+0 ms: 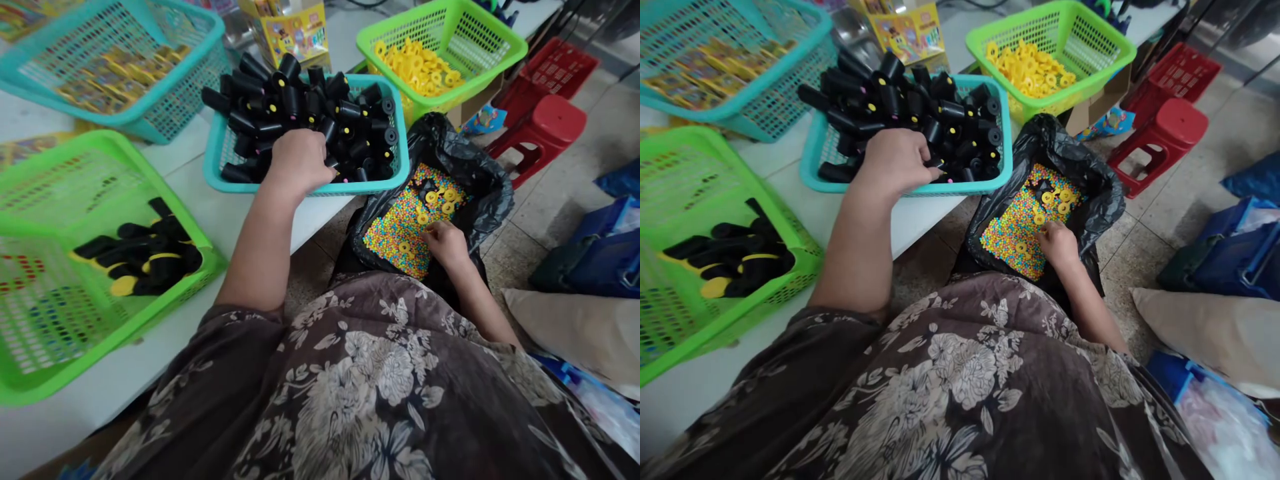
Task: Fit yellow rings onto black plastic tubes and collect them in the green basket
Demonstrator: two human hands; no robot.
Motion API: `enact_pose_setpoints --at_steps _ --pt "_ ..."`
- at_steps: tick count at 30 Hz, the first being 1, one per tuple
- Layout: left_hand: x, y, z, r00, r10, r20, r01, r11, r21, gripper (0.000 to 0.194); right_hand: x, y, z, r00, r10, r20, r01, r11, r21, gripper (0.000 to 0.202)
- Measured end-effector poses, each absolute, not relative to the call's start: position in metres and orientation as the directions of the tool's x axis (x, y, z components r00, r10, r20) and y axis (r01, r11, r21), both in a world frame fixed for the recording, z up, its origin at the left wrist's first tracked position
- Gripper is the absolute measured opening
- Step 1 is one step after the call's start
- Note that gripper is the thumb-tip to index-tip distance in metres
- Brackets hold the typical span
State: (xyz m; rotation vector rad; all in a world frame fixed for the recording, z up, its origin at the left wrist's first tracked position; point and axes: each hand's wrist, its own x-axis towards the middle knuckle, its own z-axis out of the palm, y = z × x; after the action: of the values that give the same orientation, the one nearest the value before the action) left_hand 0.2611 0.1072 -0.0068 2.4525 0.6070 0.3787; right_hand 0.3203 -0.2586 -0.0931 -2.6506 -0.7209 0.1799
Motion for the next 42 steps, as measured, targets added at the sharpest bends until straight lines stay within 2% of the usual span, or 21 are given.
enact_pose_setpoints --at_steps 2,4,6,8,12,15,17,19,21,23,24,26,28,32,35,36,38,40,42 --pt "0.258 0.109 -0.006 0.862 0.457 0.217 0.220 -0.725 0.652 0.033 0.322 -0.259 -0.097 0.871 0.490 0.027 0.439 -0.754 -0.488 0.021" --pt "0.252 0.110 -0.004 0.822 0.393 0.411 -0.023 -0.699 0.715 0.028 0.322 -0.257 -0.100 0.892 0.446 0.069 0.389 -0.682 -0.619 0.023" --pt "0.243 0.103 0.000 0.733 0.352 0.583 -0.233 -0.675 0.700 0.030 0.318 -0.253 -0.100 0.908 0.411 0.076 0.317 -0.560 -0.765 0.032" --pt "0.230 0.082 0.007 0.659 0.321 0.680 -0.336 -0.683 0.648 0.031 0.311 -0.247 -0.094 0.898 0.434 0.072 0.263 -0.400 -0.878 0.043" --pt "0.202 0.004 0.004 0.704 0.192 0.684 -0.405 -0.683 0.608 0.027 0.291 -0.237 -0.065 0.805 0.582 0.116 0.207 -0.091 -0.974 0.052" --pt "0.190 -0.049 -0.022 0.769 0.058 0.636 -0.467 -0.627 0.623 0.019 0.281 -0.235 -0.056 0.732 0.671 0.120 0.143 0.021 -0.989 0.056" --pt "0.189 -0.064 -0.048 0.831 0.065 0.553 -0.429 -0.559 0.710 0.019 0.283 -0.237 -0.063 0.707 0.700 0.101 0.167 -0.026 -0.986 0.054" --pt "0.192 -0.064 -0.074 0.904 0.111 0.413 -0.312 -0.490 0.814 0.026 0.291 -0.238 -0.076 0.710 0.698 0.094 0.312 -0.192 -0.930 0.050" --pt "0.195 -0.056 -0.096 0.949 0.161 0.269 -0.162 -0.482 0.861 0.030 0.302 -0.238 -0.088 0.718 0.689 0.096 0.514 -0.432 -0.741 0.044" --pt "0.196 -0.047 -0.110 0.965 0.195 0.177 -0.046 -0.537 0.843 0.023 0.312 -0.236 -0.096 0.707 0.703 0.073 0.647 -0.602 -0.468 0.038" --pt "0.196 -0.044 -0.115 0.969 0.198 0.148 -0.009 -0.570 0.822 0.019 0.317 -0.234 -0.098 0.695 0.717 0.049 0.682 -0.636 -0.360 0.036" --pt "0.196 -0.041 -0.120 0.978 0.179 0.104 0.034 -0.633 0.774 0.017 0.323 -0.230 -0.100 0.676 0.737 0.011 0.715 -0.651 -0.255 0.035" --pt "0.196 -0.042 -0.120 0.984 0.167 0.058 0.076 -0.697 0.713 0.012 0.326 -0.225 -0.101 0.694 0.720 0.027 0.697 -0.662 -0.276 0.034" --pt "0.197 -0.050 -0.113 0.989 0.130 -0.074 0.149 -0.821 0.551 0.012 0.329 -0.216 -0.106 0.817 0.570 0.089 0.528 -0.676 -0.514 0.040" --pt "0.199 -0.057 -0.109 0.987 0.057 -0.151 0.125 -0.862 0.492 0.017 0.332 -0.212 -0.113 0.884 0.465 -0.038 0.334 -0.688 -0.644 0.043" --pt "0.201 -0.059 -0.110 0.986 0.042 -0.163 0.118 -0.863 0.492 0.018 0.333 -0.211 -0.115 0.901 0.428 -0.073 0.284 -0.709 -0.645 0.041" --pt "0.206 -0.062 -0.112 0.982 0.022 -0.187 0.114 -0.861 0.496 0.019 0.335 -0.211 -0.119 0.919 0.389 -0.061 0.290 -0.774 -0.563 0.035" --pt "0.214 -0.064 -0.115 0.978 0.007 -0.207 0.113 -0.856 0.505 0.019 0.336 -0.211 -0.124 0.902 0.431 -0.028 0.376 -0.815 -0.441 0.027" --pt "0.220 -0.064 -0.119 0.977 0.003 -0.213 0.118 -0.840 0.530 0.021 0.338 -0.211 -0.128 0.847 0.530 -0.036 0.473 -0.783 -0.404 0.028"
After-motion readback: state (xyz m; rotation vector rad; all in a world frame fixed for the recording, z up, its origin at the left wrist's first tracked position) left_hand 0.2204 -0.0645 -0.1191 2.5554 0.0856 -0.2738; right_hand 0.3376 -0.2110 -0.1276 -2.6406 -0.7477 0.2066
